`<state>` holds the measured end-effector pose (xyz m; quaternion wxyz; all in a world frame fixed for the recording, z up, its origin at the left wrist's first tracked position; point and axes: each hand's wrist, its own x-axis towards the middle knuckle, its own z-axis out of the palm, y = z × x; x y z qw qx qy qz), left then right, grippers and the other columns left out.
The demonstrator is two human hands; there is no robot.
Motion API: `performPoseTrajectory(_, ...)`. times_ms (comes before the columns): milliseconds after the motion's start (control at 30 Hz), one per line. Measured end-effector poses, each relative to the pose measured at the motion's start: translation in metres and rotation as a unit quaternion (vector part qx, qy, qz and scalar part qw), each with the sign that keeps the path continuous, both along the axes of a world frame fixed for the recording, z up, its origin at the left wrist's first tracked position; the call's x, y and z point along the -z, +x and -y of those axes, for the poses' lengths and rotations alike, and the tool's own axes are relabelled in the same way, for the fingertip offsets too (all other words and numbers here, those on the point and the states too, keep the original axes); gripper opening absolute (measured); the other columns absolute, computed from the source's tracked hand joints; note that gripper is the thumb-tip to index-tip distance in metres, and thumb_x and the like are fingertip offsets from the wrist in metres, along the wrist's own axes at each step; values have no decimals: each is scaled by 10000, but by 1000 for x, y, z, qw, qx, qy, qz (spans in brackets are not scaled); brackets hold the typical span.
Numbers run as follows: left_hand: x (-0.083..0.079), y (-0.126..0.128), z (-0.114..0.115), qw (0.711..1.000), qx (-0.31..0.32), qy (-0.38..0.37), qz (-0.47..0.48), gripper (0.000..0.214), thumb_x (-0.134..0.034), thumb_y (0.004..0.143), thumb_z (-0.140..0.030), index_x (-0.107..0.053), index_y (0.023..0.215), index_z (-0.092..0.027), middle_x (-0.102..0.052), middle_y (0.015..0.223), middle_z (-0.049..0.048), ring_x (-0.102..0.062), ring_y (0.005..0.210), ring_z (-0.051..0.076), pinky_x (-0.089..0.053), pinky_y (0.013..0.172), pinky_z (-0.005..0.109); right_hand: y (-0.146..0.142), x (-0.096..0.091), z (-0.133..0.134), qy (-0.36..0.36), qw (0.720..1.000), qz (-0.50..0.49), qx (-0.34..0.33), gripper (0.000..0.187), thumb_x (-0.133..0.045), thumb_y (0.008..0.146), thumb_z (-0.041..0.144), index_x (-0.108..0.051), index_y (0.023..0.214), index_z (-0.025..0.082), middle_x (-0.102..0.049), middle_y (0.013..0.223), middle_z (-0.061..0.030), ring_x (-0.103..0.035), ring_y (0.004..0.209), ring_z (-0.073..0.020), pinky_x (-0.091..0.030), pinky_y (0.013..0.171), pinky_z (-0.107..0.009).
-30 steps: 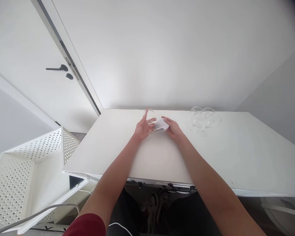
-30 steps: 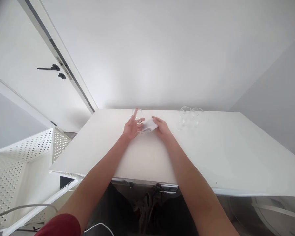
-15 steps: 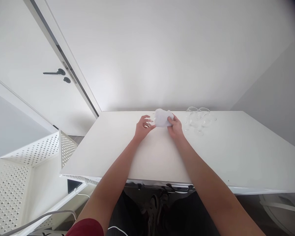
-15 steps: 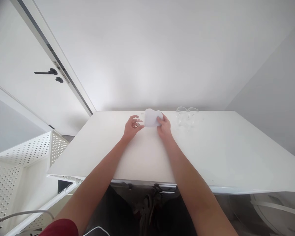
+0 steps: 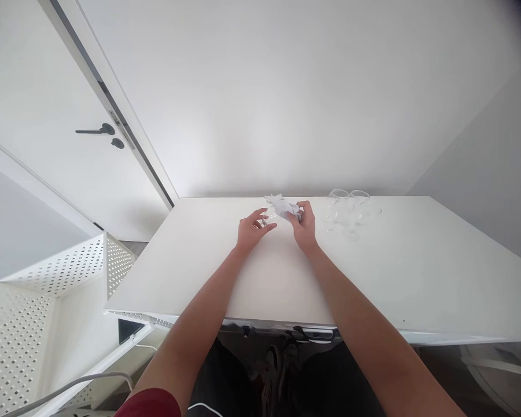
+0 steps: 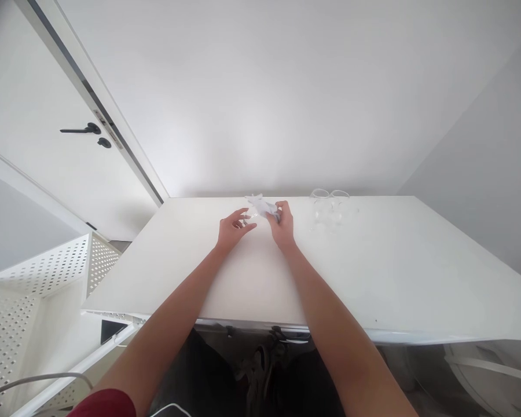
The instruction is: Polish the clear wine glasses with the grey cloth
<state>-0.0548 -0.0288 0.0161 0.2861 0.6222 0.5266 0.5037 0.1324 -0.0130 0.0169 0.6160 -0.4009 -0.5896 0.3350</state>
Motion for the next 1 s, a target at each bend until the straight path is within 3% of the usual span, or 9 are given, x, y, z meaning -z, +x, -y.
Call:
performPoseTrajectory(267,13,-4,-5,996,-19,46,-79,584,-869,691,-461,-732,1239,-310,-775,1035,23,-566,593,97,-543,695,303,0,-5,-1,-45,997,13,-67,269,-585,904,409,-460,1116,299,-591,871,24,-533,749,-168,-406,723,-313)
performPoseTrajectory(367,17,-4,-5,985,-34,83,-145,577,-855,708,-476,-732,1248,-313,-775,962,15,-613,647,117,-520,715,292,0,-6,0,-47,995,50,-68,247,-560,891,354,-497,1123,298,-570,831,25,-502,722,-170,-390,708,-317)
performPoseTrajectory(500,16,-3,-3,968,8,96,-231,540,-834,725,-495,-743,1228,-321,-756,853,-7,-642,691,142,-478,713,287,-1,-5,3,-45,990,92,-96,265,-488,880,300,-575,1131,300,-500,770,15,-444,700,-180,-367,686,-324)
performPoseTrajectory(667,7,-1,0,978,-10,51,-201,570,-829,714,-539,-720,1243,-353,-756,923,-23,-636,694,137,-478,721,279,-2,-2,-1,-67,993,-22,-96,291,-518,830,315,-599,1110,316,-539,868,-2,-495,792,-191,-402,705,-313)
performPoseTrajectory(833,4,1,-2,977,-29,23,-212,558,-834,708,-535,-706,1230,-383,-762,1002,-29,-661,728,154,-479,738,292,-1,5,-14,-142,981,-114,-73,318,-574,788,352,-581,1105,322,-578,966,-5,-531,838,-187,-424,684,-286)
performPoseTrajectory(900,6,1,-3,976,-39,25,-214,564,-829,714,-538,-695,1240,-385,-764,1007,-28,-661,723,155,-477,725,291,0,5,-15,-152,980,-108,-70,306,-582,803,377,-570,1103,321,-585,988,-5,-534,841,-187,-429,684,-285)
performPoseTrajectory(1000,9,-3,-3,967,-35,63,-245,533,-820,735,-514,-702,1236,-374,-761,940,-23,-653,716,157,-470,696,288,2,0,-9,-113,987,-12,-111,302,-594,860,430,-579,1143,325,-590,973,0,-524,834,-190,-443,746,-313)
